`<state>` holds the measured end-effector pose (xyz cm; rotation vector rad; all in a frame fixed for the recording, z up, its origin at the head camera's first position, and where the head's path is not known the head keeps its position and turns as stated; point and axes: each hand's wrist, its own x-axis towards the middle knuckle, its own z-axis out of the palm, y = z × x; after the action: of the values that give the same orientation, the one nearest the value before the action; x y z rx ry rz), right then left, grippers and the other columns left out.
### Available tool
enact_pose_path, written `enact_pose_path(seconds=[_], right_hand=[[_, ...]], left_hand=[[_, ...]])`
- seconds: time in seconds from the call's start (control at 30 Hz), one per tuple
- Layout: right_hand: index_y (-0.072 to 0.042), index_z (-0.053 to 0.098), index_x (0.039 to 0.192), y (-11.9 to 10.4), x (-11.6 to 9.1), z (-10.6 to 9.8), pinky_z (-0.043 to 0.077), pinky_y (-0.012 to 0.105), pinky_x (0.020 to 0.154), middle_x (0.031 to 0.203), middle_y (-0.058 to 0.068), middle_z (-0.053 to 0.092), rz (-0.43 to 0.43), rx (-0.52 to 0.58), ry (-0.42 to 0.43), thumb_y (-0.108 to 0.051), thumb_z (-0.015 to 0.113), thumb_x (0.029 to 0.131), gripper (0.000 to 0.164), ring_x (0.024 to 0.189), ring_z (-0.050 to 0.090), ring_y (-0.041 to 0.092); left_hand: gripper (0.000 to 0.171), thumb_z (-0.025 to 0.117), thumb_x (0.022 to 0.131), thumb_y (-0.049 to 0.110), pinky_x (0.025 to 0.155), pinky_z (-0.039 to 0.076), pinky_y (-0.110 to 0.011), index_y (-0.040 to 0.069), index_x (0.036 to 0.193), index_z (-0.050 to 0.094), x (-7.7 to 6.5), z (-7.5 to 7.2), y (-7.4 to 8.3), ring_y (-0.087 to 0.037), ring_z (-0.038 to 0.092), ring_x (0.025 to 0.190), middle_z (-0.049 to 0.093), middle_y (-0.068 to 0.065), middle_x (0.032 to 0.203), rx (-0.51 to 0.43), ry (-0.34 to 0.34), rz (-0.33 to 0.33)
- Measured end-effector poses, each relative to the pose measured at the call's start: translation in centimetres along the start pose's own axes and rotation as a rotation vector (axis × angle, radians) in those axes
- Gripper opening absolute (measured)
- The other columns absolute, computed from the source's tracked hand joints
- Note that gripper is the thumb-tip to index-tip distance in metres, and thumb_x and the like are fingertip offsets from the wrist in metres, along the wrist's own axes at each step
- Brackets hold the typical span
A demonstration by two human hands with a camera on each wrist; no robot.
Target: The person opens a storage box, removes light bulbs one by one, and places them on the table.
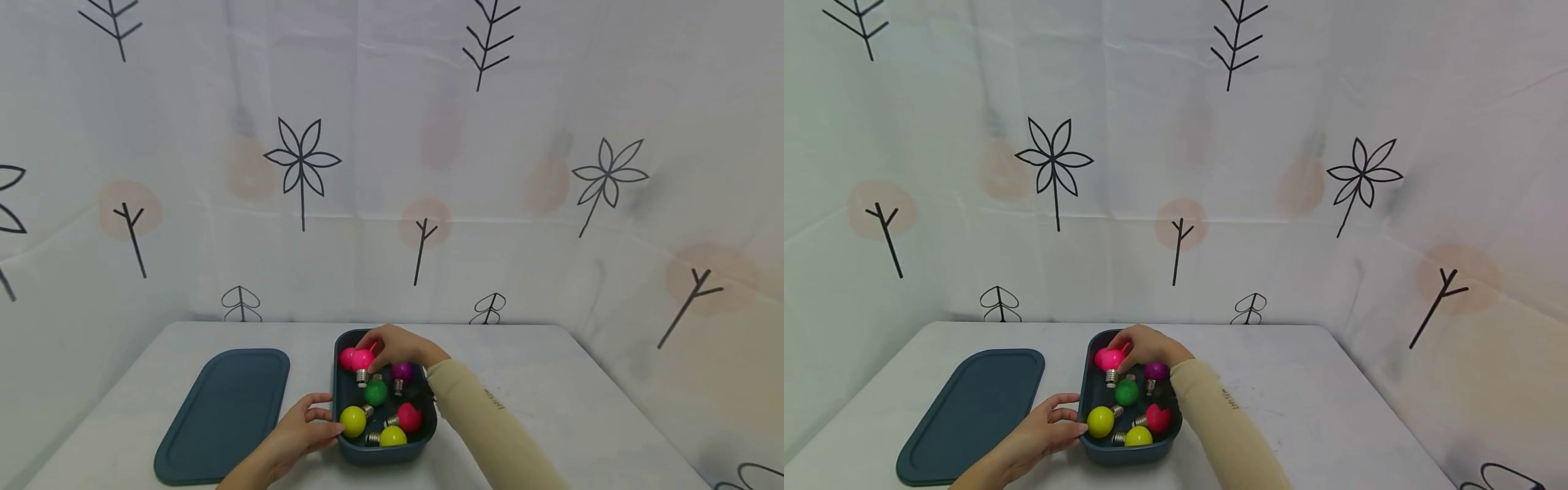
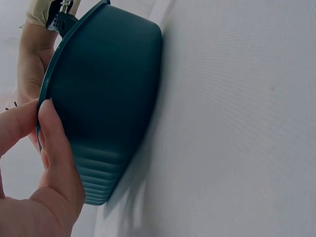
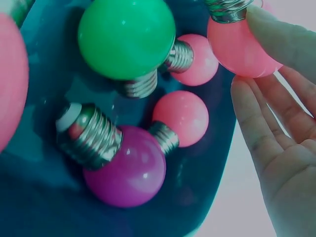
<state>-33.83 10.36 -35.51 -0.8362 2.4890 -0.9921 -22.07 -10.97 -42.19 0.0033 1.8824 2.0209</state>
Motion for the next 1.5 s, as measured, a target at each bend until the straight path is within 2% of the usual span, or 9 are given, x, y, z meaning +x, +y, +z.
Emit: enact_pose_path(seconds=[0.33,0.63,0.93,1.5], right_hand=[[-0.010,0.064,0.112,0.7,-0.9,-1.0,0.051,0.032,0.082,0.100,-0.002,0.062,0.001,-0.037,0.025,-0.010,0.075,0.078,0.036,0.093,0.058,0.018],[-0.007,0.062,0.113,2.2,-2.4,-2.5,0.052,0.034,0.082,0.103,0.001,0.061,-0.004,-0.018,0.044,-0.008,0.074,0.079,0.036,0.095,0.058,0.020],[-0.006,0.060,0.114,2.5,-3.9,-3.5,0.053,0.036,0.080,0.104,0.004,0.060,0.020,0.001,0.064,-0.006,0.073,0.080,0.037,0.097,0.057,0.022],[-0.009,0.061,0.115,4.7,-6.0,-4.9,0.053,0.036,0.078,0.107,0.004,0.059,0.043,0.006,0.133,-0.011,0.074,0.079,0.038,0.096,0.057,0.021]], left_hand=[[0.072,0.072,0.080,0.002,0.078,0.054,-0.033,-0.007,0.134,0.026,0.1,0.0,-0.3,-0.017,0.058,0.078,0.050,-0.015,0.100,-0.012,-0.004,-0.002],[0.072,0.073,0.078,0.003,0.077,0.054,-0.032,-0.005,0.134,0.028,0.2,0.0,-0.4,-0.017,0.058,0.076,0.050,-0.014,0.099,-0.006,0.021,-0.005],[0.072,0.073,0.079,0.004,0.077,0.054,-0.032,-0.005,0.134,0.028,0.3,-0.3,-0.5,-0.017,0.058,0.076,0.050,-0.014,0.098,-0.003,0.019,0.000],[0.071,0.072,0.079,0.003,0.077,0.054,-0.032,-0.005,0.134,0.028,0.1,0.0,-0.3,-0.017,0.058,0.075,0.050,-0.013,0.097,-0.017,0.012,0.000]])
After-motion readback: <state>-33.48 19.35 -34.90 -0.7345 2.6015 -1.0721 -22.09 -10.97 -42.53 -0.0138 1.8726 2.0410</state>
